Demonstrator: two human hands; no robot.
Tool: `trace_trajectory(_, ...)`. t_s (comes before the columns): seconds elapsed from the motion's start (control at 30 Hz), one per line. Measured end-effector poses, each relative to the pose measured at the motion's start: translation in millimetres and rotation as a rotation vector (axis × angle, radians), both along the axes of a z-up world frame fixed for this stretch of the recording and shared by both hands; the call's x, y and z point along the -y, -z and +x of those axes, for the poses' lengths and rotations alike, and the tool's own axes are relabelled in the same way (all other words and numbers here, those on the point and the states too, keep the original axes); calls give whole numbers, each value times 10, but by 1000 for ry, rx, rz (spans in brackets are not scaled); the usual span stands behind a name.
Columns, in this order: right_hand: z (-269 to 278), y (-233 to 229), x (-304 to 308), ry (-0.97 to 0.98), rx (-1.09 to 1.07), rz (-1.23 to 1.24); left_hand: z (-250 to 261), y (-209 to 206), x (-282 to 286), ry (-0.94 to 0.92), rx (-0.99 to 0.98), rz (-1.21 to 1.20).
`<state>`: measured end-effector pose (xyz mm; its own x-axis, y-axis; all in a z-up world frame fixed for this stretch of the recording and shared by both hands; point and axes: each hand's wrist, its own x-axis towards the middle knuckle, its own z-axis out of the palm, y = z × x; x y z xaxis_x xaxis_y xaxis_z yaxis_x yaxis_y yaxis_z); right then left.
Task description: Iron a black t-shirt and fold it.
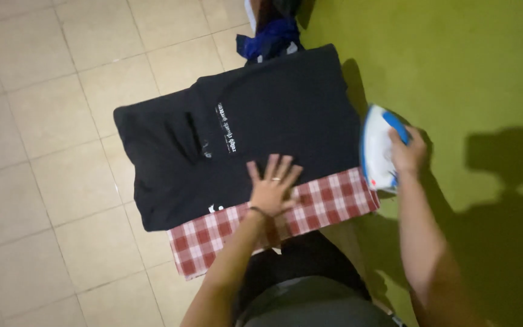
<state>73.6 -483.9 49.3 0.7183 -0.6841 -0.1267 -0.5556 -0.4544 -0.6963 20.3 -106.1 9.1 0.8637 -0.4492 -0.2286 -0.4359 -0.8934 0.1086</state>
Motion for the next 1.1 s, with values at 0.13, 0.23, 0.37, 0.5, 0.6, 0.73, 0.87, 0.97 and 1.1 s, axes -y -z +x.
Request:
trace_trajectory(0.13, -622, -100, 334, 48, 84, 139, 97, -143, 381, 330, -196, -31)
trace_trajectory(0.23, -1045, -58, 538, -22, 145, 123, 65, -4, 372, 336, -99, -93)
trace_trajectory(0.37, -1338, -373, 311, 12, 32, -93, 49, -46, 239, 387, -90, -171)
trace_trajectory(0.5, -1091, -800, -296, -227, 4, -150, -16, -169, 110, 352, -141, -191)
trace_trajectory(0.6, -849, -1042, -839, -499, 68, -155, -256, 197, -139, 115, 28, -474)
trace_trajectory(0.73, -367, -1102, -2091, -865, -39, -133, -747, 78, -1597, -620, 153, -551)
trace_trajectory(0.87, -94, -662, -3306, -1349, -145, -376, -1225, 204, -2630, -964, 352, -804)
trace_trajectory(0.97, -108, -541, -4174, -1574, 6, -343, -1221, 99, -2806, -1155, 690, -659)
trace_trajectory(1.1, -238, -533, -4767, -1627, 39, -435, -1191, 473, -2997, -1318, 513, -755)
